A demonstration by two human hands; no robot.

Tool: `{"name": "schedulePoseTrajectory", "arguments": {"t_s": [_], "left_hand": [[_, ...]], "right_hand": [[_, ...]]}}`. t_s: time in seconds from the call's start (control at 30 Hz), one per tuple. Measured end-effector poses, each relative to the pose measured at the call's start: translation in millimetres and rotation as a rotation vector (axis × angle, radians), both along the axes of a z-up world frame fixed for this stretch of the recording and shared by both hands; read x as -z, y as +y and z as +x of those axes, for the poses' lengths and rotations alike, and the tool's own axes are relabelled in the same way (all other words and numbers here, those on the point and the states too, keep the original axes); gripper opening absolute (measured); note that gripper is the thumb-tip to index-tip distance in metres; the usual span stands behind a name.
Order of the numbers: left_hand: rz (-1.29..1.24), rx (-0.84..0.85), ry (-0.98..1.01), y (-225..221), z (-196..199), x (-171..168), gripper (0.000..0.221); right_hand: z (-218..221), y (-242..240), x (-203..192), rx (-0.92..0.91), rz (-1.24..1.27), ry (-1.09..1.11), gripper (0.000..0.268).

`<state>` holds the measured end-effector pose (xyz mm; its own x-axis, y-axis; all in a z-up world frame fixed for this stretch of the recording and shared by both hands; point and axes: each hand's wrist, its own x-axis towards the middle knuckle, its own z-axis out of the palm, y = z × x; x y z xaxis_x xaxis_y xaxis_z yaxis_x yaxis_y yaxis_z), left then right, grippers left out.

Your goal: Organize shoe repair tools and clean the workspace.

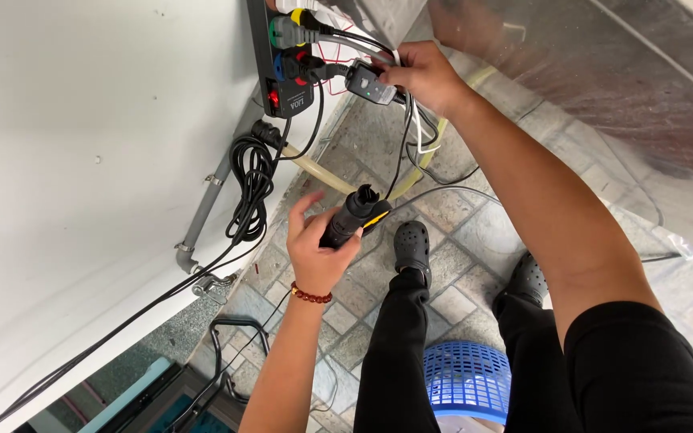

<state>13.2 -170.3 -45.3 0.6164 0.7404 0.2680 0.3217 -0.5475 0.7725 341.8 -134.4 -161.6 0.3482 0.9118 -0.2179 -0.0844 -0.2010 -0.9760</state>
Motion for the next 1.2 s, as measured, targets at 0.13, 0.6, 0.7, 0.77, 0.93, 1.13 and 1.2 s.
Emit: {"name": "schedulePoseTrajectory", "arguments": {"t_s": [0.13,0.6,0.7,0.77,0.93,1.13,1.2], "left_hand": [[-0.06,-0.085,0.074,-0.5,-0.1,5.3,0.038],[-0.396,-0.2,0.565,11.7,36.1,-42.6,0.039],[-0.398,-0.132,0.551,7.8,39.7,-53.7,0.04],[-0.472,-0.113,0.595,1.9,37.5,-54.4,0.039],[-0.535,-0.126,0.647,-29.9,6.5,-35.6,0.039],[-0.477,-0.137,0.552,-78.4,-35.3,-19.7,0.039],[-0.464,-0.137,0.526,-86.7,-42.4,-15.9,0.038]], "right_hand": [[-5.9,2.2,-1.6,0.021,0.046,0.037,0.026],[-19.0,-2.0,-24.2,0.041,-0.003,-0.066,0.029],[-21.4,-1.4,-29.9,0.056,-0.042,-0.089,0.026],[-22.8,1.0,-34.0,0.054,-0.048,-0.075,0.027],[-26.2,3.9,-46.3,0.07,-0.104,-0.104,0.033],[-29.7,10.3,-43.6,0.115,-0.139,-0.126,0.042],[-29.8,11.3,-43.6,0.11,-0.161,-0.137,0.041]]}}
